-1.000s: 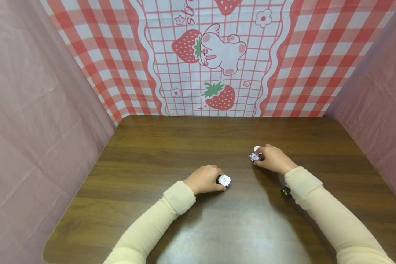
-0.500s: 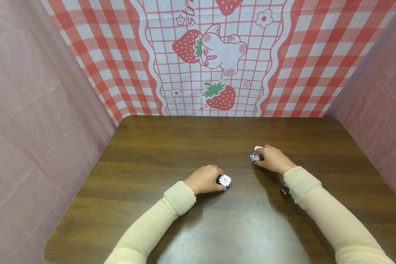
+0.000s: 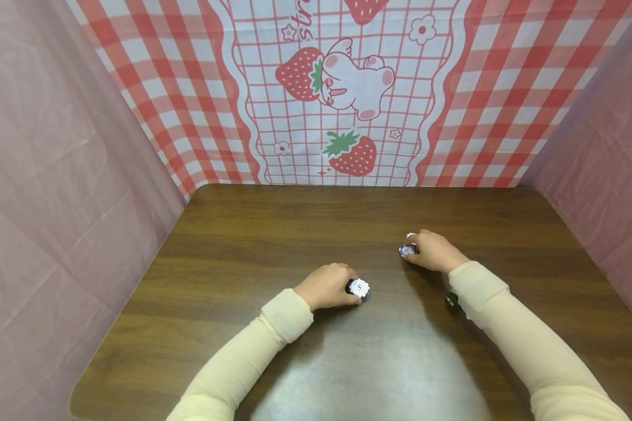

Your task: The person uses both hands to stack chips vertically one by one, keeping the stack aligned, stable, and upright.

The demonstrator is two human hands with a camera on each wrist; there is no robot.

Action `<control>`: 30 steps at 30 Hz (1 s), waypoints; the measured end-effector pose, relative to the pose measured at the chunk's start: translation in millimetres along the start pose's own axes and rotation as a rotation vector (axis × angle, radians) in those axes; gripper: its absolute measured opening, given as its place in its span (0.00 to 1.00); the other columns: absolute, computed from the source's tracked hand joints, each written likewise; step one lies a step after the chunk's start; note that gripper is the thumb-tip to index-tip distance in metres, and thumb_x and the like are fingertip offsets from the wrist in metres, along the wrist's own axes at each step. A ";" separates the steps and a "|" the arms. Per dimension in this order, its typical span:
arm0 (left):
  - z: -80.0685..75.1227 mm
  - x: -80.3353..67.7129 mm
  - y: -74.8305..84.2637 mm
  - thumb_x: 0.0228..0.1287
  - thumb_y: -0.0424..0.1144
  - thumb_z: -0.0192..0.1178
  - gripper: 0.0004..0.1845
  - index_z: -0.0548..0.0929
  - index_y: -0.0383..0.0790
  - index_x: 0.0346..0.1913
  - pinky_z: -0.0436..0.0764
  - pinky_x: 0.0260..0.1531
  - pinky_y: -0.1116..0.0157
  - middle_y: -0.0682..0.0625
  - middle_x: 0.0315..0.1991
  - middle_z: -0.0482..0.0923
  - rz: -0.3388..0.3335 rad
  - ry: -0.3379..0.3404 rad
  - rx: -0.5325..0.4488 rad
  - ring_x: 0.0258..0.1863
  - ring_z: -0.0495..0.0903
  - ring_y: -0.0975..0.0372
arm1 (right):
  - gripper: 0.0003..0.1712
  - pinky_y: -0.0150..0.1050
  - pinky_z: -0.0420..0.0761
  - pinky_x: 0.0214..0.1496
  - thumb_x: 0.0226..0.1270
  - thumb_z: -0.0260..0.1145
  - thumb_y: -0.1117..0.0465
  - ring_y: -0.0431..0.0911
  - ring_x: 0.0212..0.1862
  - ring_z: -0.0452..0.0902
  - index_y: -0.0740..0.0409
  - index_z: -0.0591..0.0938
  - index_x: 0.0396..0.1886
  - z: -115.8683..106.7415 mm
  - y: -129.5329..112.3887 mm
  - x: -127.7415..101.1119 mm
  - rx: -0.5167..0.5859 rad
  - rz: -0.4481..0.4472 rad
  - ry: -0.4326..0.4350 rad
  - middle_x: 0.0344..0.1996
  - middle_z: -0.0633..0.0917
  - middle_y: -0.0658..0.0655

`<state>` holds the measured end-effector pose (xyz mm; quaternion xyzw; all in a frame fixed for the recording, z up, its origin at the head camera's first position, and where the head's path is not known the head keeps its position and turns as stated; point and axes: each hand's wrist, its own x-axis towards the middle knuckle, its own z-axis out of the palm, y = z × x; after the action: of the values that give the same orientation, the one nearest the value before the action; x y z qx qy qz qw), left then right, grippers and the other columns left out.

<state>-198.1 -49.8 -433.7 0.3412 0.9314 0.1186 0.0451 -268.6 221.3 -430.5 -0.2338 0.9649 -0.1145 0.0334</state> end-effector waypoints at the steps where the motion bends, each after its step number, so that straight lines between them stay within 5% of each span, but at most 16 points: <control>1: -0.1 0.0 0.0 0.54 0.50 0.70 0.17 0.87 0.46 0.44 0.78 0.40 0.67 0.55 0.40 0.85 0.000 0.000 0.000 0.38 0.79 0.65 | 0.21 0.51 0.77 0.43 0.60 0.69 0.59 0.50 0.35 0.76 0.69 0.83 0.49 -0.6 -0.1 0.3 0.000 -0.002 -0.003 0.35 0.83 0.63; 8: -0.6 0.0 0.3 0.54 0.50 0.70 0.17 0.87 0.46 0.44 0.78 0.40 0.67 0.55 0.40 0.85 -0.004 0.000 -0.005 0.38 0.80 0.65 | 0.21 0.38 0.66 0.30 0.58 0.70 0.60 0.44 0.25 0.66 0.69 0.84 0.47 -2.4 2.4 1.7 0.053 0.002 -0.028 0.20 0.76 0.53; 23: 0.0 -0.1 0.3 0.54 0.51 0.70 0.17 0.87 0.46 0.44 0.78 0.40 0.67 0.54 0.41 0.85 -0.009 0.000 0.001 0.38 0.80 0.65 | 0.15 0.40 0.70 0.32 0.53 0.73 0.58 0.45 0.28 0.69 0.65 0.83 0.33 -2.2 1.7 -2.2 0.065 0.008 0.005 0.24 0.80 0.55; 30: 0.3 0.1 -0.2 0.54 0.51 0.70 0.17 0.87 0.47 0.43 0.78 0.39 0.67 0.55 0.40 0.84 -0.007 0.004 0.001 0.37 0.79 0.65 | 0.17 0.43 0.73 0.34 0.53 0.73 0.58 0.45 0.29 0.71 0.67 0.82 0.36 -3.8 -3.3 -5.8 0.067 0.016 0.023 0.27 0.82 0.57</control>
<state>-198.3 -49.8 -434.0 0.3378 0.9327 0.1184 0.0434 -262.3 221.9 -425.9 -0.2234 0.9628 -0.1491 0.0311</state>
